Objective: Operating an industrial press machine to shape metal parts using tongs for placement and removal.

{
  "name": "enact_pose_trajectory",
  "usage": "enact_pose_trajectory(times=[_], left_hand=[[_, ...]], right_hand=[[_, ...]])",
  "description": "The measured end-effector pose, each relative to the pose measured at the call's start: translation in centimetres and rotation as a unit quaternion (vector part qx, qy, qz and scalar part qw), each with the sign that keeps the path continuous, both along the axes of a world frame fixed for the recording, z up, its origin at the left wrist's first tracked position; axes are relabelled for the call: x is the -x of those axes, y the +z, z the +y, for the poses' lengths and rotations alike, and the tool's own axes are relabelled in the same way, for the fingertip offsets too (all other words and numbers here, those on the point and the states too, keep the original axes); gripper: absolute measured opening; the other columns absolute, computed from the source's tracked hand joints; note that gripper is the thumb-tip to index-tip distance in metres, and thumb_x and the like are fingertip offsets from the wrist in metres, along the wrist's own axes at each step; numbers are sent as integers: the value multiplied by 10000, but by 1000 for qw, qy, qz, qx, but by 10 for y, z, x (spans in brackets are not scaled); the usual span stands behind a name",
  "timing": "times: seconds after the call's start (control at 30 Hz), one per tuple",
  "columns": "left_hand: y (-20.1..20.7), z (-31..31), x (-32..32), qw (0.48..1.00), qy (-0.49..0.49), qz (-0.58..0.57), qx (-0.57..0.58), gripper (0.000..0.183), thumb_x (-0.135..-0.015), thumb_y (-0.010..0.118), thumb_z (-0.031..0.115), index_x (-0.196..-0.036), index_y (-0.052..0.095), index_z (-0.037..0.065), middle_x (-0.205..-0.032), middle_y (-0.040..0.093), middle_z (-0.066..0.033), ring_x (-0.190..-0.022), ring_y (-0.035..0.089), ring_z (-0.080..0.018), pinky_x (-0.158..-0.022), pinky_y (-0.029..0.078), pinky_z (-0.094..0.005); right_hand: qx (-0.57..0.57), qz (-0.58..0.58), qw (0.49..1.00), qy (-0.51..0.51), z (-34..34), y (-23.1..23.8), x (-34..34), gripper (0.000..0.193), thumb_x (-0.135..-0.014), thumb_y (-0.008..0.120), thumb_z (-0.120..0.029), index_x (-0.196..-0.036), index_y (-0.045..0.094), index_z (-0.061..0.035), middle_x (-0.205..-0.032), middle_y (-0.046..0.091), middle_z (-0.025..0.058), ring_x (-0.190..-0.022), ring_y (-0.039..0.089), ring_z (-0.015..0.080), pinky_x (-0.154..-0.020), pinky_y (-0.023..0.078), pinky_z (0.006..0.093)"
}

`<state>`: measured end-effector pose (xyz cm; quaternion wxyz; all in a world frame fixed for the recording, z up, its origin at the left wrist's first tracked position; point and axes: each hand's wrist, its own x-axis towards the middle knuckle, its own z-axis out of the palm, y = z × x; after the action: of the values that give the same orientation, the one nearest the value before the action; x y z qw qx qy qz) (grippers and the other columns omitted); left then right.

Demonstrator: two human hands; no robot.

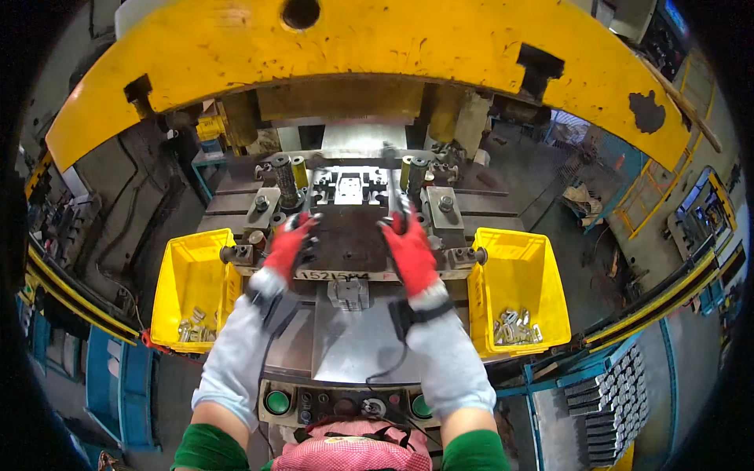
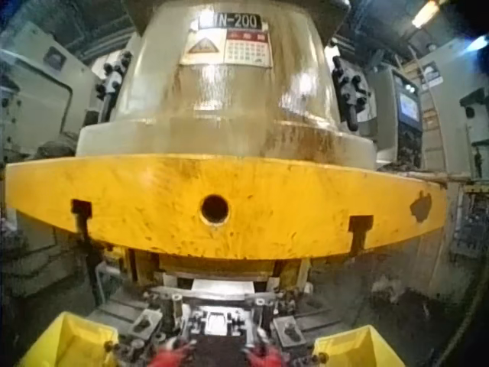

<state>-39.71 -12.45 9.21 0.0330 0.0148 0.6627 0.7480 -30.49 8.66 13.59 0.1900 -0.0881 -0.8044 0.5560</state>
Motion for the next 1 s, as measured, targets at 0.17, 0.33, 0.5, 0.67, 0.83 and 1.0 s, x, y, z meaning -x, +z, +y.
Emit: enact_pose_trajectory(times=[0.17, 0.33, 0.5, 0.67, 0.83, 1.0], left_hand=[[20, -91, -128, 994, 89, -56, -33, 350, -746, 553, 50, -1074, 447, 112, -786, 544, 22, -576, 495, -54, -433, 398, -188], [-27, -184, -214, 949, 254, -104, 153, 151, -780, 544, 170, -851, 472, 58, -609, 486, -4, -449, 466, -82, -341, 353, -210], [-51, -204, -241, 875, 221, -256, 345, 282, -730, 604, 286, -732, 451, 50, -445, 397, -27, -308, 396, -123, -264, 311, -259], [-58, -201, -237, 938, 276, -120, 172, 177, -750, 575, 173, -816, 459, 57, -525, 422, -17, -379, 413, -103, -321, 330, -232], [-70, -195, -231, 976, 217, -8, 8, 125, -768, 498, 47, -885, 454, 44, -618, 443, -12, -434, 419, -91, -381, 342, -219], [-87, -197, -254, 970, 242, -21, 3, 138, -773, 503, 45, -901, 450, 46, -650, 457, -16, -469, 433, -101, -400, 363, -228]], right_hand=[[133, 94, 982, -94, 59, -33, -151, 574, -747, 513, 29, -1257, 260, -41, -1130, 434, 82, -976, 432, 122, -833, 340, 225], [-84, -104, 950, -281, 103, -108, -258, 448, -761, 511, -40, -1179, 361, 17, -977, 516, 142, -837, 497, 156, -743, 398, 264], [-31, -149, 971, -184, 58, -107, -247, 497, -707, 561, -58, -1170, 388, 0, -861, 564, 109, -805, 511, 123, -714, 398, 244], [64, -209, 966, 138, -3, -97, -165, 529, -727, 569, -168, -1198, 358, -52, -829, 567, 96, -691, 497, 105, -653, 417, 257], [181, -192, 951, 160, -24, -139, -120, 523, -759, 558, -183, -1208, 340, -26, -827, 522, 45, -690, 499, 119, -638, 427, 272], [212, -94, 960, 158, -25, -75, -87, 482, -782, 543, -164, -1202, 355, -19, -777, 448, -13, -707, 399, 66, -669, 371, 196]])
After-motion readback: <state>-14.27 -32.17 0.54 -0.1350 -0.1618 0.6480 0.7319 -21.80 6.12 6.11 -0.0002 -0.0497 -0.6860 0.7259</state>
